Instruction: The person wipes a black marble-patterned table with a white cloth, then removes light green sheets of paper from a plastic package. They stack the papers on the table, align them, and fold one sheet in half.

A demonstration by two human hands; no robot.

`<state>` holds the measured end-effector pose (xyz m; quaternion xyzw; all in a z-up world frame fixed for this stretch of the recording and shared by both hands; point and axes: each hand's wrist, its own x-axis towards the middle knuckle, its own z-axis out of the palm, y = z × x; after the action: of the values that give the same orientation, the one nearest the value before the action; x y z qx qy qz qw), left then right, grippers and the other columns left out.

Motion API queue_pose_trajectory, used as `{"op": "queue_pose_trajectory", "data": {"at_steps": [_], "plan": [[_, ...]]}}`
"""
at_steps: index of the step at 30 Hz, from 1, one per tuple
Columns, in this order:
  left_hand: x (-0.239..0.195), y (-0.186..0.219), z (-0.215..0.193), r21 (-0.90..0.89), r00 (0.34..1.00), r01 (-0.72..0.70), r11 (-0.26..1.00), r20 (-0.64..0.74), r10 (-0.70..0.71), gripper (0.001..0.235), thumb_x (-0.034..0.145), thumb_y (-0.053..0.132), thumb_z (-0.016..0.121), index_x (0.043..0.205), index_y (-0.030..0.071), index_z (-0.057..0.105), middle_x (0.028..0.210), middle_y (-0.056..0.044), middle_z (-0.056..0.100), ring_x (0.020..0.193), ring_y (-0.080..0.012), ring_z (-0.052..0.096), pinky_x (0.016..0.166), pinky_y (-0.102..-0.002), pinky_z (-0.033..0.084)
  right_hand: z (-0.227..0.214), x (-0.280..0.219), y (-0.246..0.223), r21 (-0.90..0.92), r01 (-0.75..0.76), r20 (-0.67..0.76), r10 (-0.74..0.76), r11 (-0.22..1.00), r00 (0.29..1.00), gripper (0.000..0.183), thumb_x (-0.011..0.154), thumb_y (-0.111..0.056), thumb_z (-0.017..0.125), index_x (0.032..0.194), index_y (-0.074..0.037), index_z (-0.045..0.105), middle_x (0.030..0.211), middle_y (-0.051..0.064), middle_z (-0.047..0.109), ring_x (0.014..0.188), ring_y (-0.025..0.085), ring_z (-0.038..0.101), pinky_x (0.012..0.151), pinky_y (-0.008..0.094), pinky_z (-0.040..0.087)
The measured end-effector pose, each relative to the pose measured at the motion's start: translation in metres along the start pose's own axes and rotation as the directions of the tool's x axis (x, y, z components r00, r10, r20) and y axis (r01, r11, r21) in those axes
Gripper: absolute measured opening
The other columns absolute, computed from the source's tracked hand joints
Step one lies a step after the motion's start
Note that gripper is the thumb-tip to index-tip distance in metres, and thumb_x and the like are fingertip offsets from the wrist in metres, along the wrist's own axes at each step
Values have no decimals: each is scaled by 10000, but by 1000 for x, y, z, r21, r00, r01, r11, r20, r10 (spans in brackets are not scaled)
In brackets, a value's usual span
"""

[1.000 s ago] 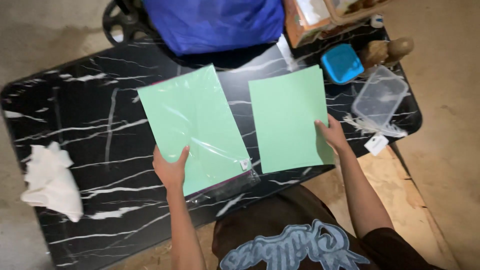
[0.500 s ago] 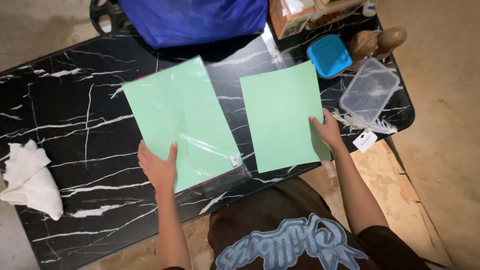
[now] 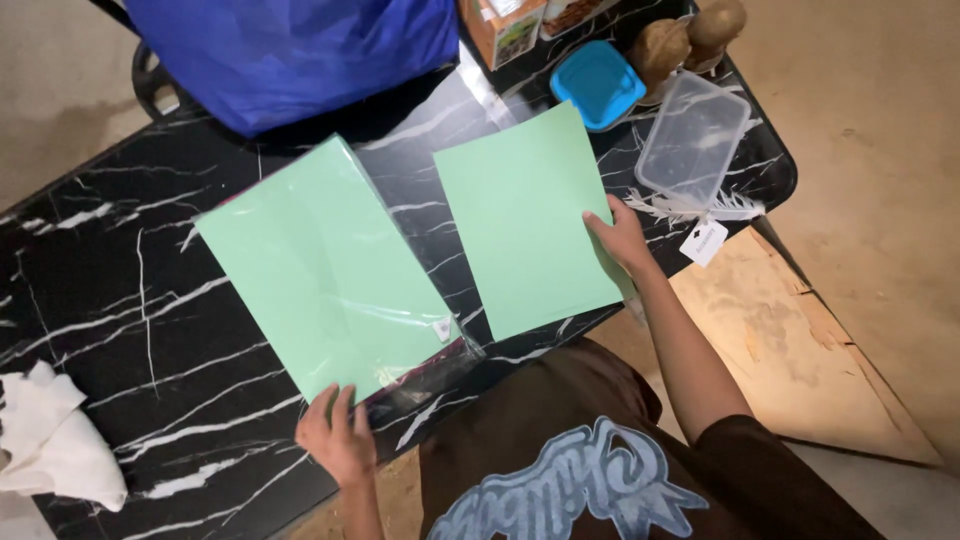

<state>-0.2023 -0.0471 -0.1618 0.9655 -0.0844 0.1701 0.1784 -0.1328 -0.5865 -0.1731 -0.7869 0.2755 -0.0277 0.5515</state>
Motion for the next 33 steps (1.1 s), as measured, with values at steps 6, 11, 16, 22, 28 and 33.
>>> {"op": "queue_pose_trajectory", "data": {"at_steps": [6, 11, 16, 22, 28, 33], "plan": [[22, 1, -24, 14, 999, -45, 999, 12, 45, 329, 796, 104, 838, 1093, 243, 803, 1154, 61, 729, 1138, -148, 651, 1054, -374, 395, -2, -2, -7, 11, -34, 16, 34, 999, 999, 392, 961, -228, 676, 1298, -34, 626, 1118, 113, 722, 977, 195, 687, 857, 344, 540], [14, 1, -20, 77, 996, -94, 993, 5, 94, 288, 858, 138, 830, 1135, 212, 799, 1163, 39, 735, 1140, -175, 650, 1022, -369, 392, -2, 1, -3, 25, -44, 25, 43, 999, 999, 399, 962, -230, 677, 1309, -39, 632, 1113, 114, 726, 966, 198, 691, 850, 344, 546], [27, 19, -35, 45, 994, -98, 994, -39, 100, 266, 859, 125, 833, 1120, 164, 804, 1116, 33, 752, 1099, -169, 656, 1005, -377, 393, -3, -1, -13, 10, -141, 53, 140, 990, 989, 417, 959, -238, 672, 1333, -58, 627, 1108, 111, 728, 928, 195, 701, 818, 347, 565], [32, 28, -44, -24, 991, -112, 993, -74, 110, 261, 818, 77, 832, 1073, 130, 811, 1062, 13, 755, 1035, -181, 677, 957, -366, 419, -21, 4, -19, 81, -223, 200, 203, 972, 959, 517, 910, -105, 694, 1411, -81, 572, 1158, 99, 720, 976, 184, 686, 868, 351, 559], [34, 35, -52, -34, 992, -86, 996, -96, 82, 261, 828, 69, 835, 1080, 131, 813, 1056, 14, 750, 1017, -188, 682, 932, -360, 439, -33, 12, -23, 96, -231, 397, 175, 968, 901, 643, 835, -3, 642, 1458, -87, 507, 1250, 87, 694, 1050, 168, 688, 918, 350, 559], [31, 34, -52, -58, 987, -115, 992, -122, 108, 234, 877, 76, 837, 1101, 135, 801, 1079, 9, 745, 1023, -195, 681, 925, -349, 447, -20, 9, -33, 52, -337, 248, 315, 940, 916, 396, 996, -237, 637, 1340, -44, 608, 1128, 103, 697, 946, 174, 668, 831, 336, 551]]}}
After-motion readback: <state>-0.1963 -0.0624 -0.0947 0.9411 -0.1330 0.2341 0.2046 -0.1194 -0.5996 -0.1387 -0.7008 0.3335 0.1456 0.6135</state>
